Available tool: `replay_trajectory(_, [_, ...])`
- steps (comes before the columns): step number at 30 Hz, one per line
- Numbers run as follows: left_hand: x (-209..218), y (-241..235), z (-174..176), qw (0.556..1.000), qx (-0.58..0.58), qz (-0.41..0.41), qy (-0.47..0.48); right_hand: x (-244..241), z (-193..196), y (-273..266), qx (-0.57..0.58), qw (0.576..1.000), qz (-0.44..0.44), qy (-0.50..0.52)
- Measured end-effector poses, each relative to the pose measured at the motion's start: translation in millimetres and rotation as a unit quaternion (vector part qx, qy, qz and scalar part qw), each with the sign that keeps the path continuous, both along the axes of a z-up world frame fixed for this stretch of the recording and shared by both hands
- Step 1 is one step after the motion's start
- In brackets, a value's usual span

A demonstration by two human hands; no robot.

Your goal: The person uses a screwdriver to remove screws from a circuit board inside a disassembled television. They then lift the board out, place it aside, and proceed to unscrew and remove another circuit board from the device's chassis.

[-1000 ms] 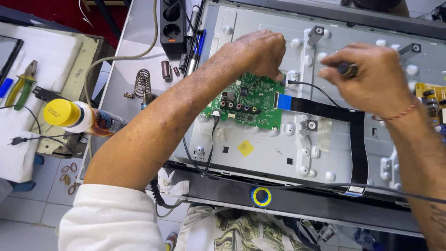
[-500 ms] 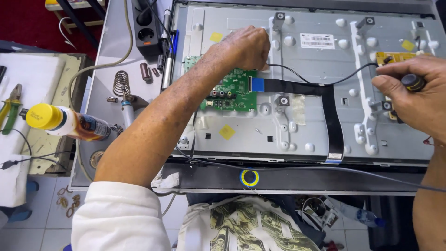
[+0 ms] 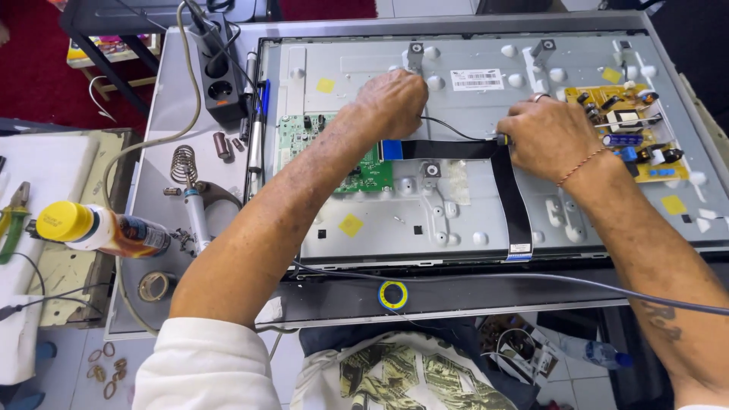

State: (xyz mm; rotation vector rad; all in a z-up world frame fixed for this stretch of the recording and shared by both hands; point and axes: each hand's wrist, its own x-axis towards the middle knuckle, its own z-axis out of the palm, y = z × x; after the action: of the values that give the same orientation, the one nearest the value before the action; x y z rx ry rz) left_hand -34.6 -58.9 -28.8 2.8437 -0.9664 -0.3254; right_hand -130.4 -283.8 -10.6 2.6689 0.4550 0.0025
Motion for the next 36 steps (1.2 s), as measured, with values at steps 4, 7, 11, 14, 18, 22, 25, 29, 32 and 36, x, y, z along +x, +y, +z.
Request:
replay_trajectory(4, [10.3,9.3,-8.3,0.995,-0.092,0.021,0.033,6.0,2.9,0.3,-0.003,0.999,-0.023,0.029])
replay_trajectory(7, [11.2,13.8,-13.9,0.989,-0.140,0.009,0.038,11.7,4.0,0.6,-0.006,0.998,-0.029,0.049])
replay_trajectory(11, [2.7,14.1,-4.5,0.992,-0.125,-0.012,0.030,20.3,-7.7,-6.0,-0.021,0.999,0.007,-0.034])
replay_trajectory(14, [4.9,8.5,-15.3,0.992,-0.123,-0.003,-0.018,18.5,-14.3,-3.9,0.011,0.997,0.019,-0.076])
replay_trajectory(18, [-6.0,-9.5,-8.7,0.999,-0.015,0.012,-0.032,14.8,-15.9,-15.5,0.072,0.991,0.028,-0.110])
replay_trajectory(22, [-11.0,-13.8,-9.9,0.997,0.006,-0.024,-0.079,-8.0,1.1,-8.9,0.142,0.986,0.006,-0.089])
replay_trajectory(25, [-12.7,-11.4,-9.1,0.997,0.003,-0.023,-0.076,-27.1,13.3,9.3,0.173,0.984,-0.039,0.014])
replay_trajectory(29, [-19.1,-10.2,-11.8,0.995,-0.005,-0.018,-0.099,-39.2,5.9,19.3,0.183,0.979,-0.056,0.067])
replay_trajectory(32, [-27.2,-12.1,-5.6,0.980,-0.128,-0.068,-0.135,-39.4,-1.6,25.2,0.204,0.972,-0.085,0.085])
replay_trajectory(36, [-52.2,-18.6,10.5,0.998,-0.027,-0.052,-0.031,-36.5,-6.1,31.9,0.239,0.962,-0.069,0.113])
